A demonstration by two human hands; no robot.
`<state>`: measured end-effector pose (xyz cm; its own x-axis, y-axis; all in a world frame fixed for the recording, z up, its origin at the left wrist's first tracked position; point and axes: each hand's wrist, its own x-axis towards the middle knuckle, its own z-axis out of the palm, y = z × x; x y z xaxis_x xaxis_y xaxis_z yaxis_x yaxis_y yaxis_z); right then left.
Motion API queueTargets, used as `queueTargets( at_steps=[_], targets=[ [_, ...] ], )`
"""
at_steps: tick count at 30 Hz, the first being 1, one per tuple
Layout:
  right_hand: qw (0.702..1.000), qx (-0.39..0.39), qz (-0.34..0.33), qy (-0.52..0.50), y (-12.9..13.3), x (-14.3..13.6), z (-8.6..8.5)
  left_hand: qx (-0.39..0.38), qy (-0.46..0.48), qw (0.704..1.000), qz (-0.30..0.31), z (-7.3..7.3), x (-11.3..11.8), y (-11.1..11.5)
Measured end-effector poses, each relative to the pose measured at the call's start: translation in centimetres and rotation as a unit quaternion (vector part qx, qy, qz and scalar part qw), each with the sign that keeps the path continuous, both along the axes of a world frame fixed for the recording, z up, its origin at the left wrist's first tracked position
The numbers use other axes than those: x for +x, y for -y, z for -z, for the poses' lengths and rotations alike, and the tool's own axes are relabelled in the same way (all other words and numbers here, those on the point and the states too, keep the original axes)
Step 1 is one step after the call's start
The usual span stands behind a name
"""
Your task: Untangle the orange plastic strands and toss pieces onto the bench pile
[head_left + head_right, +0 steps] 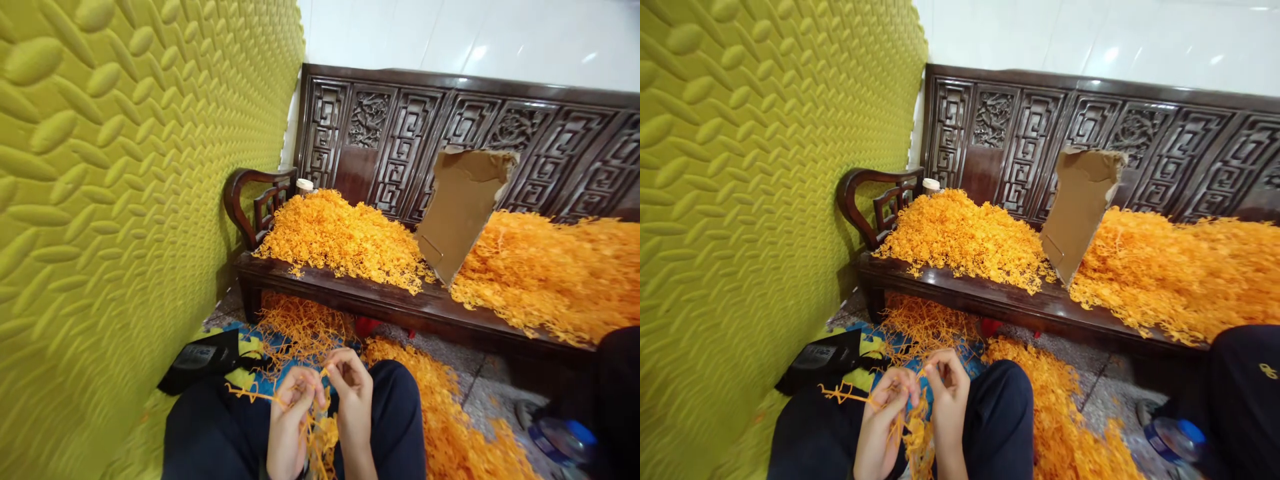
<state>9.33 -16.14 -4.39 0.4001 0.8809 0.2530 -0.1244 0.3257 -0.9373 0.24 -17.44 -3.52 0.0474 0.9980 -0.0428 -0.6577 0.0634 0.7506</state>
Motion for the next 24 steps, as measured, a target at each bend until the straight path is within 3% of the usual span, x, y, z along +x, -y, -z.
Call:
queueTargets(
  at_steps=[6, 9, 13, 17, 19, 20, 22, 24],
  targets=[
    [0.998, -0.004, 0.054, 0.008, -0.2, -0.1, 0.1, -0.006, 0.029, 0.999, 0.012, -0.5, 1.3, 0.2],
    [0.986, 0.009, 0.168, -0.002, -1.2, 3.0, 0.9, 0.012, 0.038, 0.999, -0.011, -0.2, 0.4, 1.0],
    [0.911, 0.132, 0.386, -0.056, -2.6, 9.6, 0.0, 0.044, -0.029, 0.996, -0.077, 0.3, -3.1, 1.7],
    [0.839, 0.263, 0.476, -0.008, -5.3, 12.4, -4.7, 0.004, -0.068, 0.989, -0.132, 0.4, -5.6, 1.0],
    [0.830, 0.283, 0.475, 0.078, -8.0, 12.6, -7.1, -0.005, -0.043, 0.989, -0.139, 0.2, -5.7, 0.3],
    [0.841, 0.275, 0.447, 0.135, -9.6, 12.7, -7.9, -0.005, -0.024, 0.990, -0.136, 0.1, -5.4, 0.0],
    [0.879, 0.232, 0.334, 0.247, -12.7, 12.8, -8.3, -0.004, 0.023, 0.992, -0.122, -0.2, -4.6, -0.8],
    [0.910, 0.177, 0.207, 0.313, -15.0, 12.6, -7.3, -0.006, 0.073, 0.991, -0.115, -0.6, -3.6, -1.6]
  ],
)
